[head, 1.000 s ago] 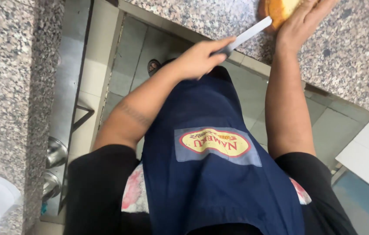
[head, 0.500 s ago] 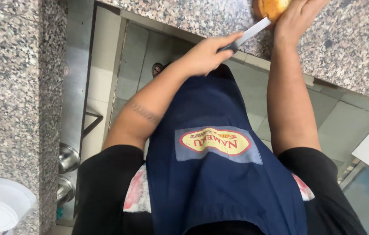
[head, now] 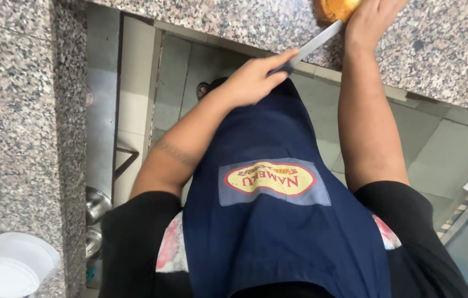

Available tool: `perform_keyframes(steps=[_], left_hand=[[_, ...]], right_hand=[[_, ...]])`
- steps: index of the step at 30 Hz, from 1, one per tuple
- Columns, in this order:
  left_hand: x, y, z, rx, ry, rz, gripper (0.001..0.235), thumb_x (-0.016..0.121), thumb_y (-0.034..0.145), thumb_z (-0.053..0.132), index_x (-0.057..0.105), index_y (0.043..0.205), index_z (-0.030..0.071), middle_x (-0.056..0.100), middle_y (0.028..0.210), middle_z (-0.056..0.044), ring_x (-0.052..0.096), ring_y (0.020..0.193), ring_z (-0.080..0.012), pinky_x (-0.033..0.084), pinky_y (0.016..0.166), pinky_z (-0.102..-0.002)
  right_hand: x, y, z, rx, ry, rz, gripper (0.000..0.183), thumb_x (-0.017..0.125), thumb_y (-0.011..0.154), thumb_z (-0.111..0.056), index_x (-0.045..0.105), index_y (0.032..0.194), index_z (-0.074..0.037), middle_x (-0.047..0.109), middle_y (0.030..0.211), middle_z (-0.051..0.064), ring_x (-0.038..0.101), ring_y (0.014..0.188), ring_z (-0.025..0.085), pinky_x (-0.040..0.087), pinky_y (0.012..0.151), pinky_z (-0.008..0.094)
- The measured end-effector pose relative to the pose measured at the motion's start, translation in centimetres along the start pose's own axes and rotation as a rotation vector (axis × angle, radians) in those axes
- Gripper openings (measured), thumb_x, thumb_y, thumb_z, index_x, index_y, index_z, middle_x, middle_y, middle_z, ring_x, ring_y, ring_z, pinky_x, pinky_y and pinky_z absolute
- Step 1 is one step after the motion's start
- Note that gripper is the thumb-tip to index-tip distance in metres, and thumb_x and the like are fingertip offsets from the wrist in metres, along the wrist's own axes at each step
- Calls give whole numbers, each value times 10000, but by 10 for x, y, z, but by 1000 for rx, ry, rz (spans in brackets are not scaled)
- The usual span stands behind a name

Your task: Slicing small round cakes horizontally using a long serrated knife on a kitchen counter.

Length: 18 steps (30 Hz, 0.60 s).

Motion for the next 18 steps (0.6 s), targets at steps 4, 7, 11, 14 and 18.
perform_keyframes(steps=[4,7,11,14,18], left_hand=[[13,-10,-21,-162,-17,-58,577,543,1058,139,390,1609,222,681,1277,-234,655,1121,-367,540,969,-418],[-12,-73,-33,399,119,83,557,582,1069,112,385,1587,168,696,1281,-200,684,1104,-282,548,924,-372],[3,-78,-56,-542,-123,-124,616,564,1036,160,430,1627,277,589,794,-274,517,678,-239,490,685,-406],[20,-14,-56,-170,-90,-46,589,586,1010,184,431,1576,241,731,1035,-160,665,844,-210,557,837,-343],[24,0,-42,153,-30,47,555,604,1025,151,445,1556,165,654,1405,-189,677,1250,-270,524,1040,-355]], right_hand=[[-10,0,-29,-92,81,40,471,493,1176,-300,427,1492,42,410,1572,244,380,1499,394,242,1305,439],[-15,-1,-47,-95,141,35,482,481,1182,-317,409,1509,29,401,1580,228,380,1516,386,254,1310,451],[-16,-2,-63,-27,90,-4,466,529,1175,-324,470,1516,-12,436,1624,186,355,1491,328,255,1312,411],[-13,1,-70,-84,82,-3,636,537,1220,-306,220,1653,37,160,1744,233,147,1605,374,103,1341,430],[-21,1,-88,-144,198,-20,647,536,1221,-298,189,1700,-38,155,1735,153,195,1639,299,140,1357,404]])
Point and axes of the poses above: each hand's wrist, its own y-axis towards the middle knuckle, its own x-axis out of the palm, z = x × y, the point moved 7 cm from there along y, towards the middle knuckle
